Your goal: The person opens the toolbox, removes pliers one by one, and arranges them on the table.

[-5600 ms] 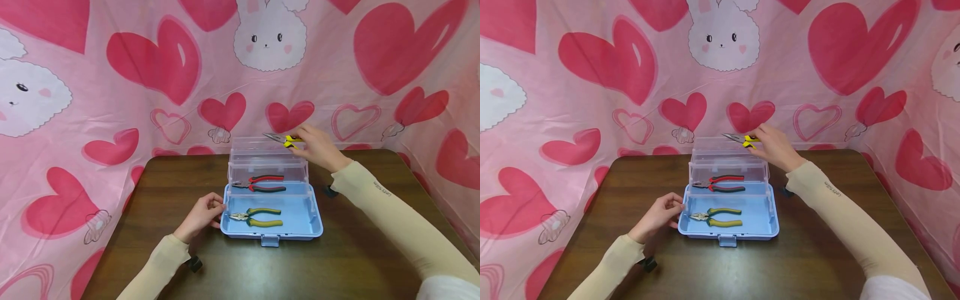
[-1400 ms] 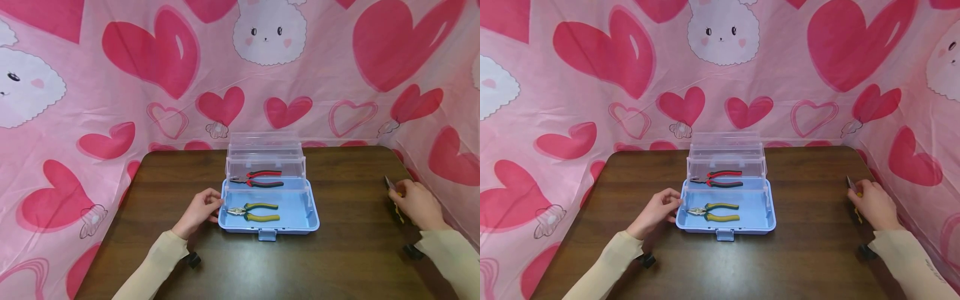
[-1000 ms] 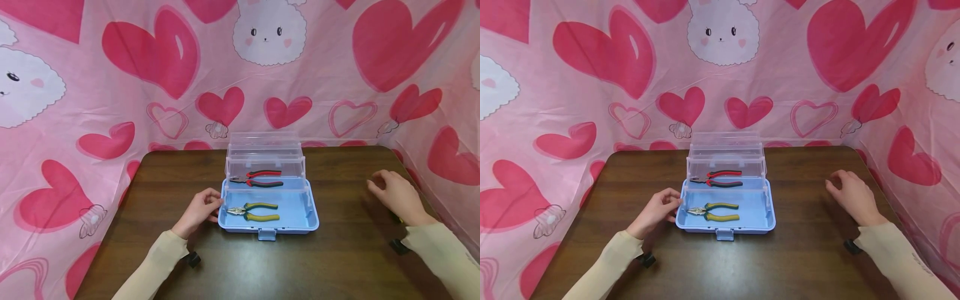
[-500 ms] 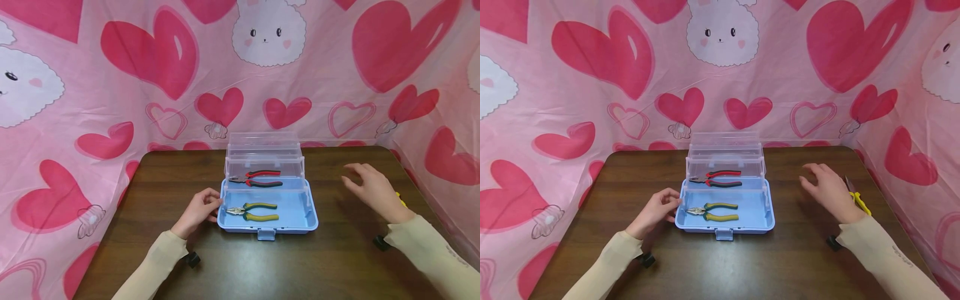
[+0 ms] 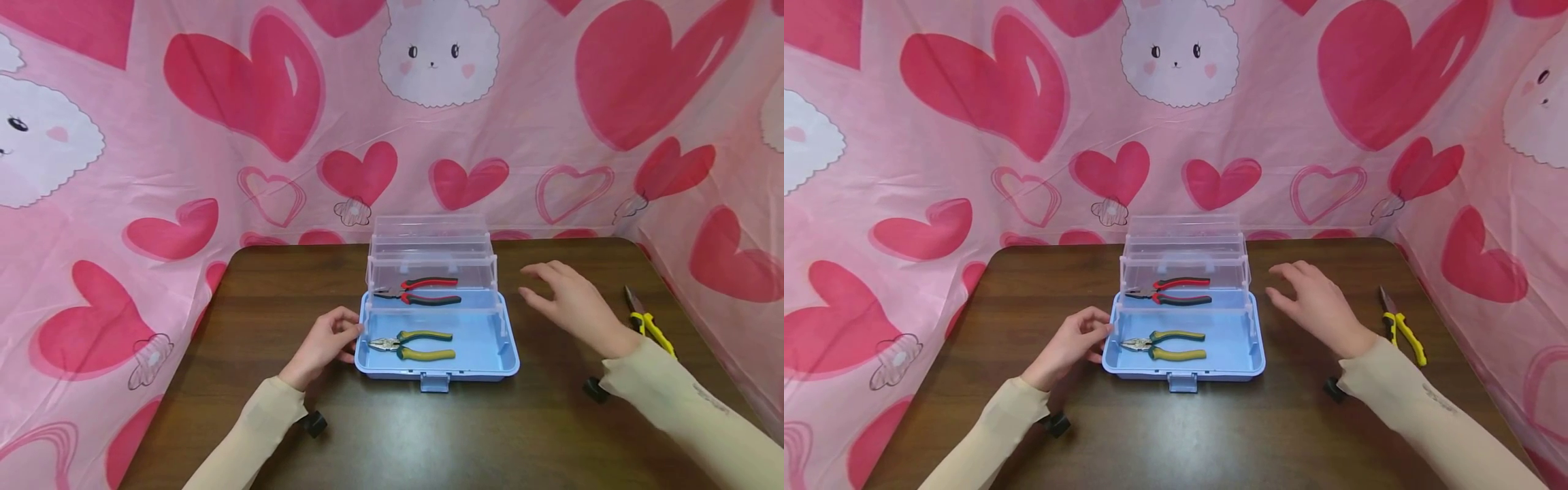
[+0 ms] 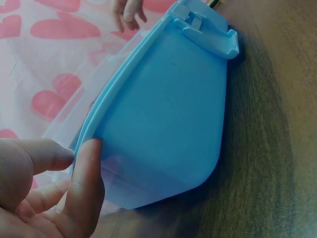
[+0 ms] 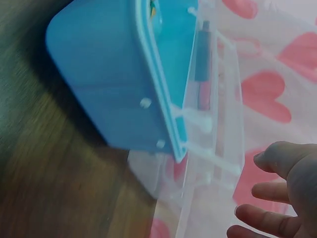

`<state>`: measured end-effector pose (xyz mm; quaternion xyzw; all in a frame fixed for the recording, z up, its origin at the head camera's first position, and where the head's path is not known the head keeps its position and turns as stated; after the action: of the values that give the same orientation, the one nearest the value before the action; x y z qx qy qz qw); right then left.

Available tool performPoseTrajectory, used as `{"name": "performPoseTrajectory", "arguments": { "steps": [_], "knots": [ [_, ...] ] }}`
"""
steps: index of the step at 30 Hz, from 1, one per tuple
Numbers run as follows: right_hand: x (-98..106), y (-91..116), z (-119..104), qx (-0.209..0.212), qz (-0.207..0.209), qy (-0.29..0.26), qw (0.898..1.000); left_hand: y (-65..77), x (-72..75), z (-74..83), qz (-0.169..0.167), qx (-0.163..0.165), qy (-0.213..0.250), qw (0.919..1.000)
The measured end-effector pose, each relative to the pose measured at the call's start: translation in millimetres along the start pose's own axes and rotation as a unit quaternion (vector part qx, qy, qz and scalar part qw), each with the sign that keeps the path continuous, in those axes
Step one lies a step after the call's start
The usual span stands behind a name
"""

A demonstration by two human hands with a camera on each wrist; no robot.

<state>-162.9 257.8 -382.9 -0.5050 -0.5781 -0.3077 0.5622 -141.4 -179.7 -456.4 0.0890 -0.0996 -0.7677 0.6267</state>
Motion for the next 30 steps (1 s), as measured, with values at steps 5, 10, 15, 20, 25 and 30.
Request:
{"name": "performPoseTrajectory", "arguments": {
  "steps": [5,10,15,20,25,30],
  "knots": [
    [-2,-8,-16,0.022,-0.003,-0.002,1.0,-0.2,0.6,-1.9,-0.002,-0.001,0.0,1.0],
    [-8,-15,-27,0.047,0.004,0.007,0.999,-0.6,0.7,-3.6,-0.009,-0.006,0.003,0.9999],
    [-15,-23,-38,0.086,0.016,0.003,0.996,-0.8,0.9,-4.4,-0.012,-0.009,0.004,0.9999],
    [-19,-31,-49,0.115,0.014,-0.008,0.993,-1.3,0.6,-5.3,-0.005,-0.008,0.002,1.0],
    [-23,-38,-58,0.116,-0.002,-0.027,0.993,-2.5,0.1,-5.7,-0.004,-0.009,0.001,1.0],
    [-28,-43,-69,0.138,0.006,-0.025,0.99,-3.4,0.6,-6.5,-0.006,-0.014,-0.003,0.9999]
  ]
}}
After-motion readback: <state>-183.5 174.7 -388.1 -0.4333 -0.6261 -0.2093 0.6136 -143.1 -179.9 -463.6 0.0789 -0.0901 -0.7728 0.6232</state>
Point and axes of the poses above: each hand's wrist, its own y-axis away from the middle knuckle, its own x-axis out of the back of the hand, z = x × y, the point moved 1 cm from there along -y, towards the middle knuckle, and after that the axes turned 14 degrees about y, right-handed, at the moved point
